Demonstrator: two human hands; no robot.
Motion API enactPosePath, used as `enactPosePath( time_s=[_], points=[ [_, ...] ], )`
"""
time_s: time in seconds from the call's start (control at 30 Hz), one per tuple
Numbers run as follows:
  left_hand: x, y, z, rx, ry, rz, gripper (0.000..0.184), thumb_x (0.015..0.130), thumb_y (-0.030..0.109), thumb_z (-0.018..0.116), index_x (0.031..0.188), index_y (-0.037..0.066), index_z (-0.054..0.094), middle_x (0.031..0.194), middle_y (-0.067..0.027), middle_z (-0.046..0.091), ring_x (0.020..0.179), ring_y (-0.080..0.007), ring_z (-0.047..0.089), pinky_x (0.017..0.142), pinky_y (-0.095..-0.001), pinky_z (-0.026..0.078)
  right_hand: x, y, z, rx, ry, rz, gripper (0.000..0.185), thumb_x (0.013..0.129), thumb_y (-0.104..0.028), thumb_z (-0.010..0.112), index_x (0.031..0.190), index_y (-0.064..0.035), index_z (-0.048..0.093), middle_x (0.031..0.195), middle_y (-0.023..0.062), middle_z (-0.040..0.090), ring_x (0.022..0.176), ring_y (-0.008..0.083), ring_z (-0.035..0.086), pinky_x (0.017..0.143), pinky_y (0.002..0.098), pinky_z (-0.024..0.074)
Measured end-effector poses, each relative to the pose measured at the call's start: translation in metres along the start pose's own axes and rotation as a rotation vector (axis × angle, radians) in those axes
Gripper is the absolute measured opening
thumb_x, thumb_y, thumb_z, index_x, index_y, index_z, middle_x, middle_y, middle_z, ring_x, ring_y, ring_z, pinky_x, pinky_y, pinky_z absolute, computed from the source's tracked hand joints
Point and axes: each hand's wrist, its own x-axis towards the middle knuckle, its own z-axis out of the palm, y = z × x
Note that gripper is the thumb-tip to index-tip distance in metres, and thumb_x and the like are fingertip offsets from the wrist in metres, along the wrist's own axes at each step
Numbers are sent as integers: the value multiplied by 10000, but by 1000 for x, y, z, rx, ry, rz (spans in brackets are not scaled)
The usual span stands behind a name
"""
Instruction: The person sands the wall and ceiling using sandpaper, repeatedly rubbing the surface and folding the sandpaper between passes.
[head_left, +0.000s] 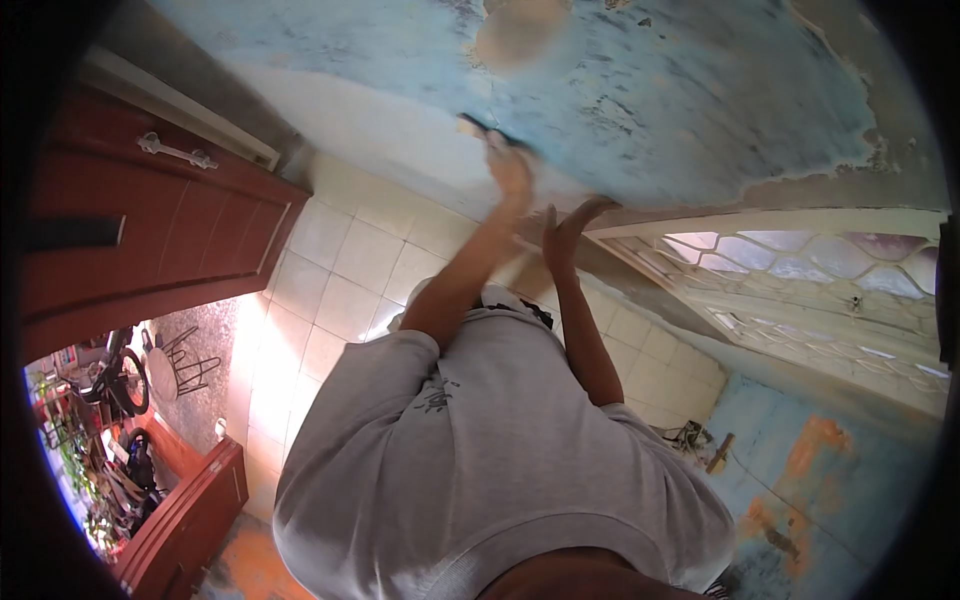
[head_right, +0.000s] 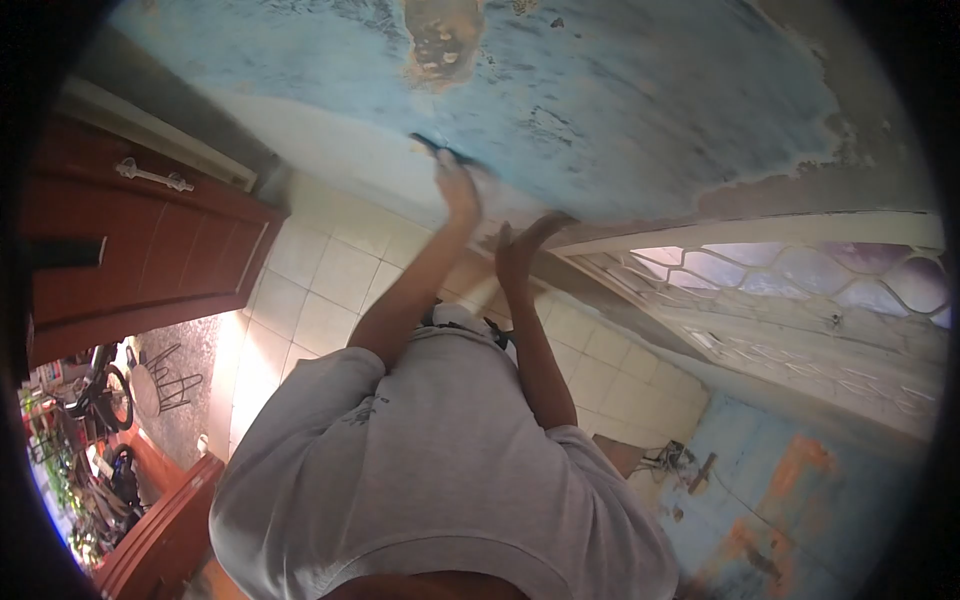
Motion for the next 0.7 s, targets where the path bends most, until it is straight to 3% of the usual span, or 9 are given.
enactPosePath(
  time_s=[0.17, 0.3, 0.37, 0.43, 0.53, 0.6, 0.63, 0.67, 0.7],
  points=[
    [36, 18, 3, -66, 79, 111, 601, 1133, 359, 400, 1424, -159, 492, 1231, -254, 662, 1020, -271, 614, 944, -384, 488, 4, 3, 9, -9, 51, -19, 1151, 971, -268, 692, 1579, 70, -225, 1629, 339, -321, 1556, 459, -232, 1279, 522, -21],
    [95, 33, -28, -404, 71, -90, 586, 1146, 381, 357, 1185, -146, 611, 1084, -251, 671, 947, -328, 631, 908, -413, 511, 3, -11, -4, 38, -16, 43, 1159, 970, -297, 695, 1579, 75, -218, 1620, 340, -337, 1552, 468, -234, 1275, 530, -36],
    [38, 45, -30, -124, -102, -216, 524, 1136, 364, 398, 1161, -107, 625, 1039, -160, 659, 891, -234, 610, 808, -360, 511, 2, 1, 3, 12, -35, 71, 1162, 967, -298, 697, 1577, 79, -217, 1617, 344, -341, 1549, 471, -241, 1273, 535, -38],
    [6, -20, 6, 35, 42, 137, 545, 1125, 366, 429, 1260, -130, 608, 1057, -165, 665, 874, -229, 601, 808, -361, 509, 3, 7, 12, -14, -57, 104, 1165, 964, -299, 700, 1576, 84, -215, 1613, 348, -344, 1546, 473, -248, 1272, 541, -40],
    [5, -10, 13, -99, 21, 5, 572, 1130, 347, 422, 1358, -165, 539, 1100, -188, 675, 873, -227, 595, 832, -361, 510, 7, 14, 22, -60, 118, -115, 1169, 953, -279, 706, 1573, 91, -214, 1615, 353, -336, 1539, 487, -256, 1267, 559, -39],
    [51, 21, -3, -248, 116, 61, 545, 1136, 335, 411, 1286, -166, 566, 1061, -170, 673, 866, -225, 593, 820, -366, 512, 4, 26, 25, -50, 31, 10, 1159, 963, -301, 685, 1561, 112, -217, 1602, 371, -341, 1530, 498, -267, 1262, 572, -41],
    [88, 14, -18, -263, 82, 49, 550, 1140, 342, 382, 1270, -156, 577, 1152, -241, 679, 970, -310, 618, 913, -404, 497, 4, 19, 20, -47, 34, 7, 1159, 963, -301, 685, 1561, 112, -217, 1602, 371, -341, 1530, 498, -267, 1262, 572, -41],
    [97, 29, -29, -379, 98, -19, 551, 1134, 365, 391, 1098, -137, 616, 1021, -212, 669, 878, -281, 602, 829, -424, 508, 4, 11, 11, -6, 7, 30, 1149, 969, -305, 675, 1557, 119, -217, 1599, 375, -341, 1530, 501, -264, 1263, 571, -41],
    [89, 29, -31, -376, 93, -22, 551, 1134, 365, 391, 1098, -137, 616, 1021, -212, 669, 878, -281, 602, 829, -424, 508, 2, 2, 4, 32, -23, 57, 1140, 976, -310, 665, 1553, 127, -216, 1596, 380, -341, 1530, 504, -261, 1263, 570, -41]
  ],
)
